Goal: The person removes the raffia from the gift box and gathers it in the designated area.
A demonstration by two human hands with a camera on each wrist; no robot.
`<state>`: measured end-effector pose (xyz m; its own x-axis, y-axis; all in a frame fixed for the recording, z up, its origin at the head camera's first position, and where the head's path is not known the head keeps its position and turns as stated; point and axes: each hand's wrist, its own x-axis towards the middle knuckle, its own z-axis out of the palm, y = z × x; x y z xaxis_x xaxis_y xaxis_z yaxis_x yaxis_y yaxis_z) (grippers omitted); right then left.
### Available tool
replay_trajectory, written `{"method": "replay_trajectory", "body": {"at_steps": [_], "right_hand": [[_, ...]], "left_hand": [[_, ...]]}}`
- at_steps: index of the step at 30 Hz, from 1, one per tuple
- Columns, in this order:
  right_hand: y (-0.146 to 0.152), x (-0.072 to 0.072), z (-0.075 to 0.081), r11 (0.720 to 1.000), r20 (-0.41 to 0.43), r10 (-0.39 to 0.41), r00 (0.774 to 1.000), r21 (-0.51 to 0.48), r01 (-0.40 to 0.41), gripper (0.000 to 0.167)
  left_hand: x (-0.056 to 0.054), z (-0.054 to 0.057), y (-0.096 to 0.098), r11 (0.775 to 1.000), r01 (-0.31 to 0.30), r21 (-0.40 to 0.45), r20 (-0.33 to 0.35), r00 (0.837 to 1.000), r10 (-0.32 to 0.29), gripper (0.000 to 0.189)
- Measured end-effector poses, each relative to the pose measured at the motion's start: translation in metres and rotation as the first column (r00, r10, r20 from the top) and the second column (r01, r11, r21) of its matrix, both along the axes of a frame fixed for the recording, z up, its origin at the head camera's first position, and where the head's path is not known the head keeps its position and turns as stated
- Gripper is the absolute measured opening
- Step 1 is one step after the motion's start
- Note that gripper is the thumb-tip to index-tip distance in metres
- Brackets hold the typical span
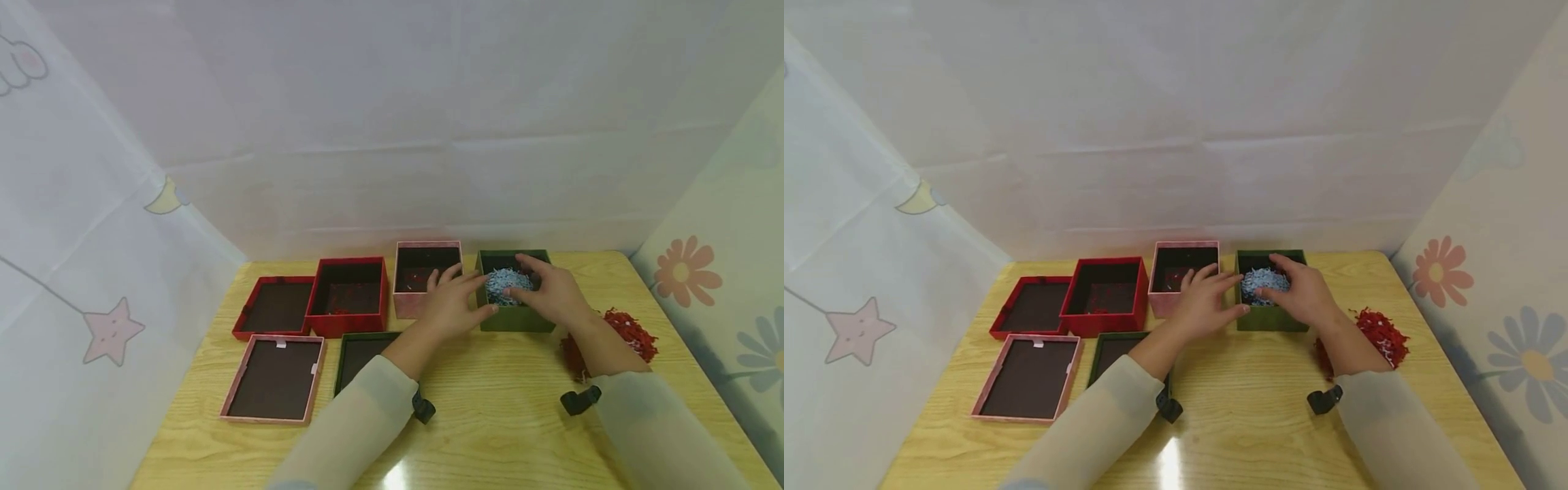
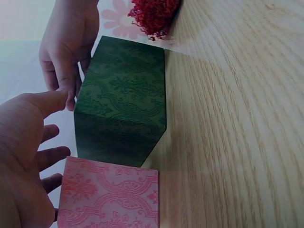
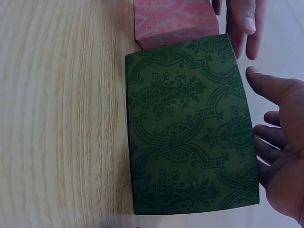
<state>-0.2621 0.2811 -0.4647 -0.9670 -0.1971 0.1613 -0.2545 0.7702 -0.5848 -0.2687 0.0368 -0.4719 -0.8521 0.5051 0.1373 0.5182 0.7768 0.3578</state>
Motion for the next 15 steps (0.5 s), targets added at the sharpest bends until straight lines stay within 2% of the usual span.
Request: {"method": "replay_trajectory", "body": {"at_steps": [5, 15], "right_hand": [[-0.002, -0.006, -0.002, 1.0, 0.024, 0.0, 1.0, 0.017, 0.0, 0.078], [-0.008, -0.019, -0.004, 0.998, 0.095, 0.027, 0.995, 0.06, -0.033, 0.081]], "left_hand": [[-0.003, -0.002, 0.005, 0.998, -0.019, -0.055, 0.03, 0.999, 0.02, 0.07], [-0.001, -0.005, 0.01, 0.989, -0.063, -0.137, 0.009, 0.998, 0.065, 0.07]]}}
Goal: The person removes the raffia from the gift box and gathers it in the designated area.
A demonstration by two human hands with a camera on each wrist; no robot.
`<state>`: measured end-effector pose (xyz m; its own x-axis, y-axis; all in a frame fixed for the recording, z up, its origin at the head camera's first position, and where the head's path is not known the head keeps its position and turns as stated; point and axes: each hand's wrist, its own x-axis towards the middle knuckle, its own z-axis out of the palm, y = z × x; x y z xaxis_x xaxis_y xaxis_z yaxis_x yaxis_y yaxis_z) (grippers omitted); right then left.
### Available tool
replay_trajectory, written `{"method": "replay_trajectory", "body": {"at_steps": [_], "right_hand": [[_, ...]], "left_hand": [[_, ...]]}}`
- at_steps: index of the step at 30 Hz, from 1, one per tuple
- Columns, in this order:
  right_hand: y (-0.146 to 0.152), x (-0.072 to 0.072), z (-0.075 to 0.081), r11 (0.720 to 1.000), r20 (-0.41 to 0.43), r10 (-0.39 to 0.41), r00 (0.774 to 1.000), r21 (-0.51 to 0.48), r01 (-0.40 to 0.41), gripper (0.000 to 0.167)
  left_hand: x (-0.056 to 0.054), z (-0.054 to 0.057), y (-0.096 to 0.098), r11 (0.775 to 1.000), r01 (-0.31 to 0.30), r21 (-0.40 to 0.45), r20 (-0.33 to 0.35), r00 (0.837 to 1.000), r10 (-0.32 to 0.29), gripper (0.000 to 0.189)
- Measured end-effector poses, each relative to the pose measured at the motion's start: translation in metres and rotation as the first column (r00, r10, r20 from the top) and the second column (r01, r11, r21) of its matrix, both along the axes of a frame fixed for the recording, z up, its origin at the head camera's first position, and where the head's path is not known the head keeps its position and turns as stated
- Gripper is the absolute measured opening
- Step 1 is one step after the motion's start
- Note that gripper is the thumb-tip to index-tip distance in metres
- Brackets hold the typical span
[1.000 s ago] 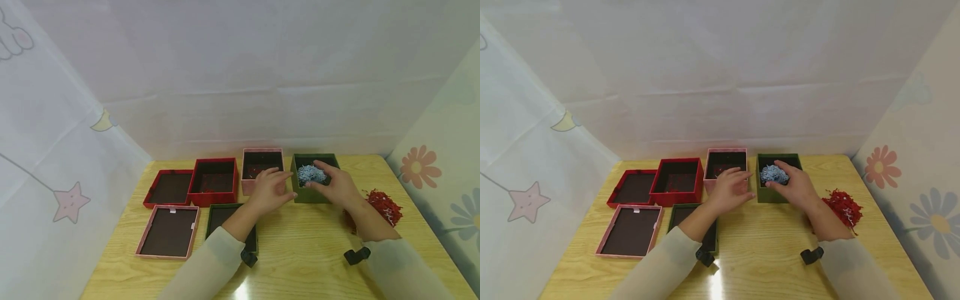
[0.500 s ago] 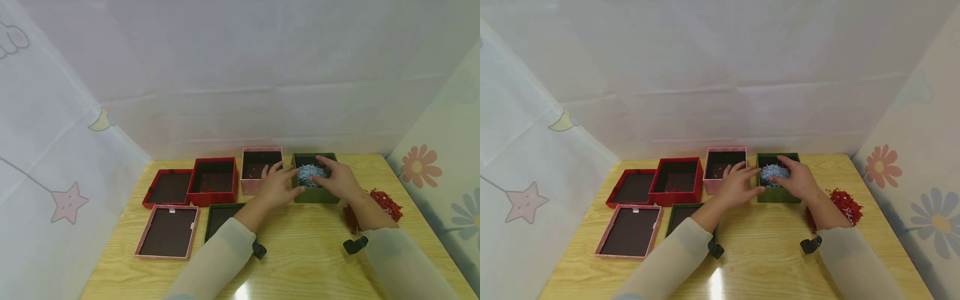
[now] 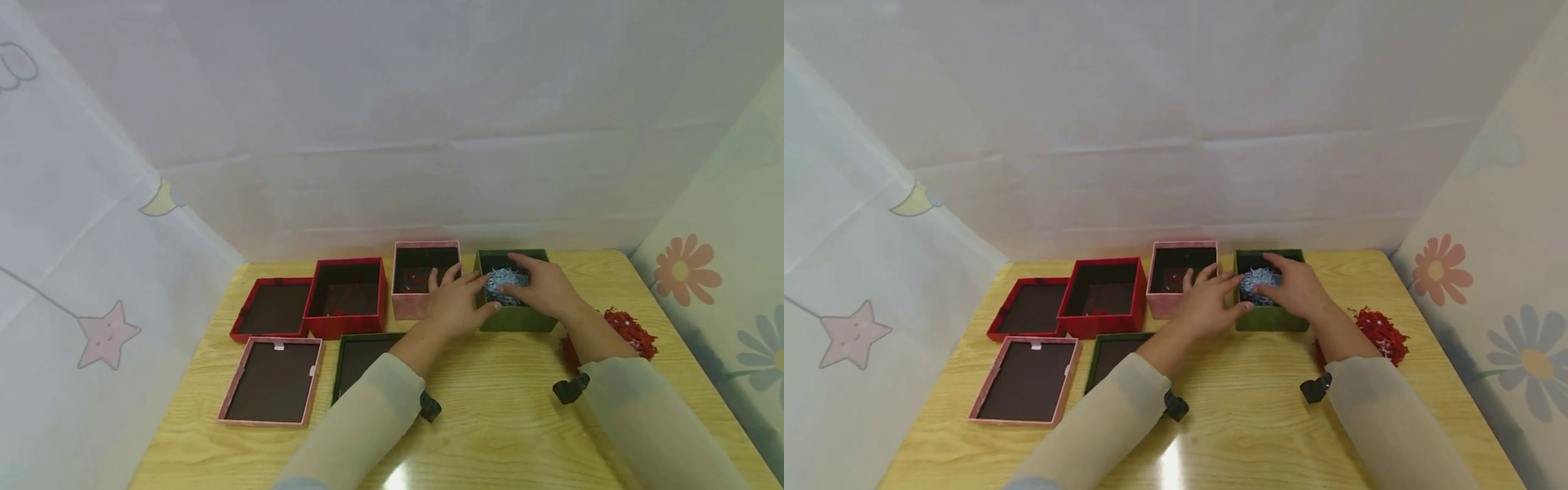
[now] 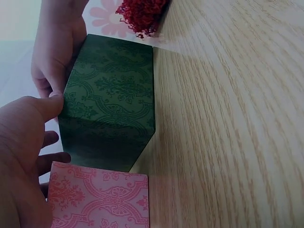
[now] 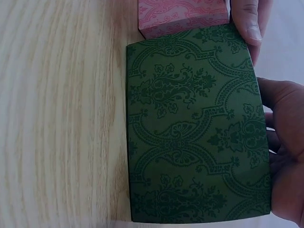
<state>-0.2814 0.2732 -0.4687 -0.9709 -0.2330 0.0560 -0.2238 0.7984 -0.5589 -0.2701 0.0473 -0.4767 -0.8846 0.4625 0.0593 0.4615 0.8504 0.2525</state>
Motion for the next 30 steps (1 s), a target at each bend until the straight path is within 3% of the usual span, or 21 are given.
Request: {"method": "replay_trajectory", "body": {"at_steps": [10, 22, 30], "right_hand": [[-0.008, -0.012, -0.002, 0.996, 0.056, 0.017, 0.998, 0.083, -0.021, 0.081], [-0.01, -0.023, -0.008, 0.985, 0.115, 0.068, 0.991, 0.151, -0.085, 0.075], [-0.013, -0.029, -0.011, 0.983, 0.133, 0.102, 0.986, 0.138, -0.121, 0.065]], "left_hand": [[0.002, -0.002, 0.003, 0.998, -0.031, -0.048, 0.016, 0.999, 0.032, 0.072], [0.005, -0.001, 0.005, 0.997, -0.055, -0.045, 0.027, 0.998, 0.056, 0.072], [0.004, 0.0, 0.007, 0.997, -0.056, -0.05, 0.032, 0.998, 0.057, 0.073]]}}
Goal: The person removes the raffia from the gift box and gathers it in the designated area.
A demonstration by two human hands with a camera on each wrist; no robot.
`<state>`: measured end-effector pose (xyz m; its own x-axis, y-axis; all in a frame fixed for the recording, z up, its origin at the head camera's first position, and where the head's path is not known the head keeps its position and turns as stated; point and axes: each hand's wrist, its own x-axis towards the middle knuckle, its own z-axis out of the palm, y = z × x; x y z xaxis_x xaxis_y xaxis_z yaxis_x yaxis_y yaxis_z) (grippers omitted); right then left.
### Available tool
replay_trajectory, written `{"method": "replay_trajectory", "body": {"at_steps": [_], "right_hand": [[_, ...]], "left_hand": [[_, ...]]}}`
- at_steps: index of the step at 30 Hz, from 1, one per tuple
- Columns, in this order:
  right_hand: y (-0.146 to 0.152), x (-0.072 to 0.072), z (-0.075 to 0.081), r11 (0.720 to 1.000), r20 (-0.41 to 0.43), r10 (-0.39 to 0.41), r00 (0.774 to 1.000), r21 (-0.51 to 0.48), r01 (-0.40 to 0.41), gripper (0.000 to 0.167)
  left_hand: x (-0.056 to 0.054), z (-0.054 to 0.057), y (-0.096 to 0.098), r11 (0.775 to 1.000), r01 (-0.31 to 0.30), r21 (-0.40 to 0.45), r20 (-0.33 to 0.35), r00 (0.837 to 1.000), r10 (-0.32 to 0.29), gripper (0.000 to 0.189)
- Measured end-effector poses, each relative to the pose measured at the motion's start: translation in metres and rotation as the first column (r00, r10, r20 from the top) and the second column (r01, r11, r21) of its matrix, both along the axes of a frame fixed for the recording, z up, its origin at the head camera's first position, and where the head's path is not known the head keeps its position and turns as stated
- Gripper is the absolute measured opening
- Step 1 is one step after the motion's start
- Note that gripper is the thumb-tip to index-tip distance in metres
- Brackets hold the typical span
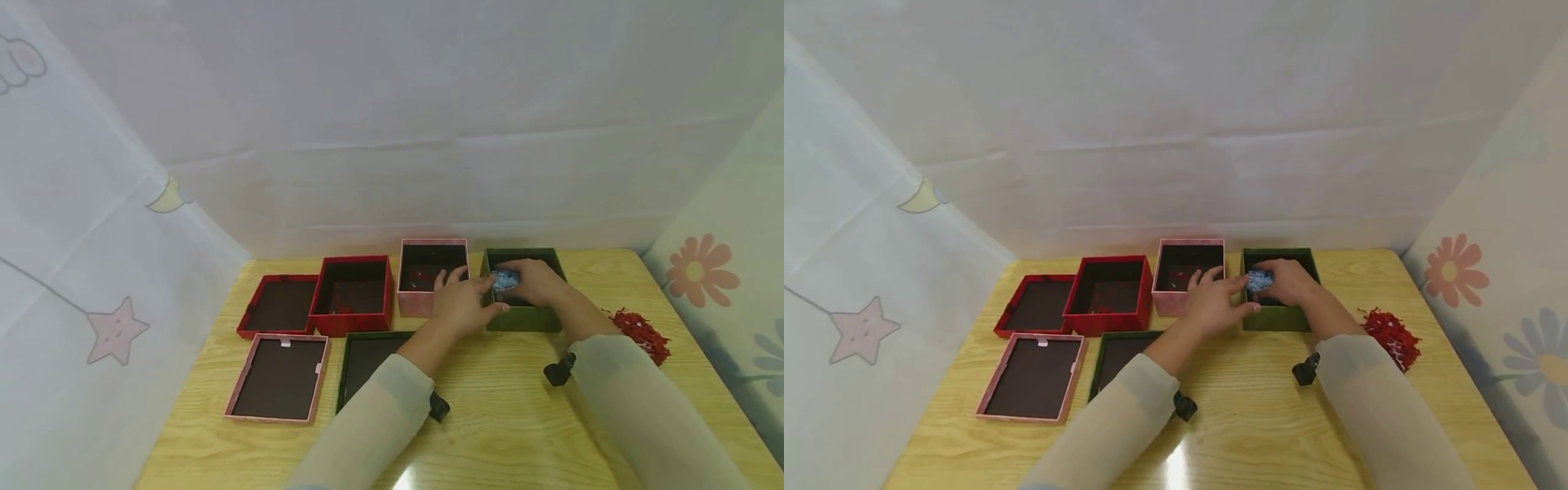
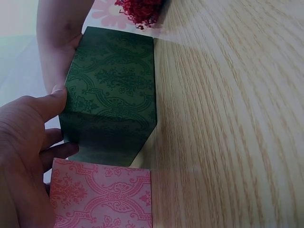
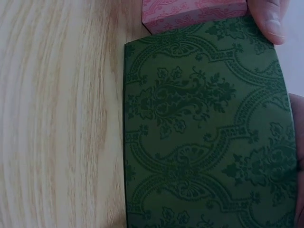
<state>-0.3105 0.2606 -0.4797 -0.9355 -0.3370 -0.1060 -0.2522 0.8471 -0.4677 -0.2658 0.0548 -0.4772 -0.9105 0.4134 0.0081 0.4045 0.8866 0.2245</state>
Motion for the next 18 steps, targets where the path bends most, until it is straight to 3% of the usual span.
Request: {"method": "replay_trajectory", "body": {"at_steps": [8, 18], "right_hand": [[0.0007, -0.0048, -0.011, 1.0, 0.016, 0.014, 1.0, 0.021, -0.014, 0.058], [0.0005, -0.0029, -0.0065, 1.0, 0.004, -0.002, 1.0, 0.014, 0.002, 0.047]], "left_hand": [[0.0011, -0.0003, 0.0028, 1.0, -0.001, 0.01, 0.029, 1.0, 0.001, 0.074], [0.0017, 0.0016, 0.0014, 1.0, -0.004, -0.001, 0.016, 1.0, 0.004, 0.073]]}}
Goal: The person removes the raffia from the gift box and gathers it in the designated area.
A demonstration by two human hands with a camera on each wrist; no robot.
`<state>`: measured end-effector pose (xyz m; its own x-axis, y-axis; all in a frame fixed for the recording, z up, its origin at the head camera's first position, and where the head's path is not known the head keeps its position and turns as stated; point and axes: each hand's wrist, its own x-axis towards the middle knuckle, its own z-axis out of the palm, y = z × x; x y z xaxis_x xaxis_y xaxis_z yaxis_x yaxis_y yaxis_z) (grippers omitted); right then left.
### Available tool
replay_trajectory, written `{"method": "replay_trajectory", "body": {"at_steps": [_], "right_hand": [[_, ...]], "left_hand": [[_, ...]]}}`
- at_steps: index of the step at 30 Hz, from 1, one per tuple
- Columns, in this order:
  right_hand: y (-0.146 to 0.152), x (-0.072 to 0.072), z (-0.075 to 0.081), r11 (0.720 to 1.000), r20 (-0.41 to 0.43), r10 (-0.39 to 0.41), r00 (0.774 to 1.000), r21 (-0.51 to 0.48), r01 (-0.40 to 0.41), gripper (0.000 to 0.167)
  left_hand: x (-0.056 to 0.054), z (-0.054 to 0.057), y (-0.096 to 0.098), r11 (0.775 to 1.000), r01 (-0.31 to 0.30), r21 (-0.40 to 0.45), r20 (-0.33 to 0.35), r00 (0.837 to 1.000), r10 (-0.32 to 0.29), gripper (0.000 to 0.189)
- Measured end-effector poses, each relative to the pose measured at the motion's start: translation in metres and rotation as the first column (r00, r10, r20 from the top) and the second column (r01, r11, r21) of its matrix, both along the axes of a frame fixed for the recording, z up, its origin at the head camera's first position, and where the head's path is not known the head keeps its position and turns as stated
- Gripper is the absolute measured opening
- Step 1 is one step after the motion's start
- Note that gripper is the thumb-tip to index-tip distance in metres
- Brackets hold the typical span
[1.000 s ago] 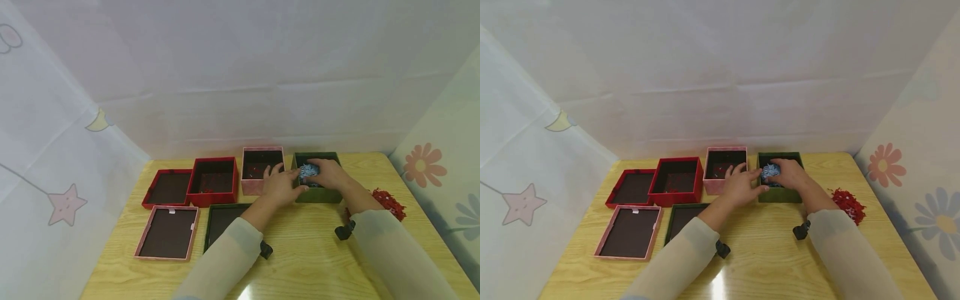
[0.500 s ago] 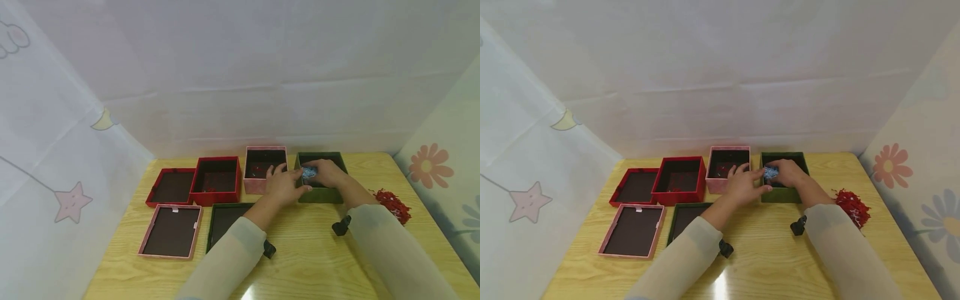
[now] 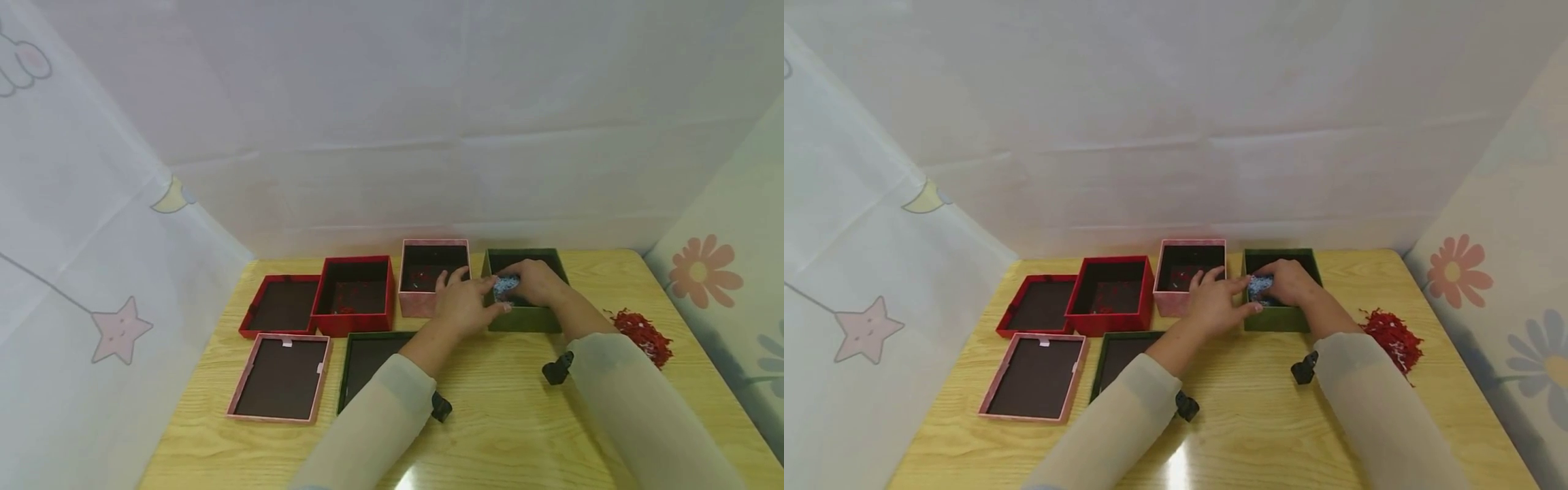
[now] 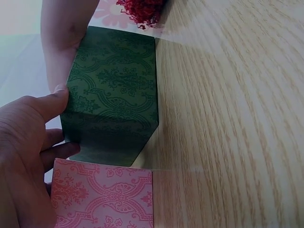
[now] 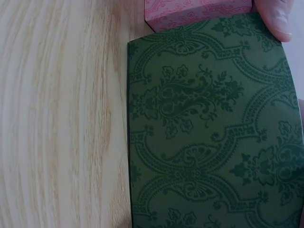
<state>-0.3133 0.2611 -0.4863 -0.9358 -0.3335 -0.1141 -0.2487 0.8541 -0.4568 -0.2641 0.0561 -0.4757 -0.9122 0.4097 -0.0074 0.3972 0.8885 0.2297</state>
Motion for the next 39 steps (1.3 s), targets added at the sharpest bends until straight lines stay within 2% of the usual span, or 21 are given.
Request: {"method": "replay_trajectory", "body": {"at_steps": [5, 13, 22, 39], "right_hand": [[0.005, 0.002, 0.004, 1.0, -0.034, -0.008, 0.999, 0.0, 0.008, 0.047], [0.016, 0.007, 0.016, 0.998, -0.015, -0.04, 0.999, -0.042, 0.039, 0.053], [0.027, 0.019, 0.033, 0.996, -0.067, -0.05, 0.996, -0.074, 0.045, 0.055], [0.042, 0.04, 0.056, 0.99, -0.086, -0.102, 0.991, -0.107, 0.092, 0.06]], "left_hand": [[-0.001, 0.0, 0.0, 1.0, 0.0, -0.002, 0.0, 1.0, 0.0, 0.073], [-0.002, -0.001, 0.001, 1.0, 0.002, 0.006, 0.006, 1.0, -0.002, 0.072], [-0.006, -0.005, 0.002, 1.0, 0.001, 0.008, 0.004, 1.0, -0.001, 0.071], [-0.013, -0.008, 0.005, 1.0, -0.002, 0.026, -0.01, 1.0, 0.002, 0.072]]}}
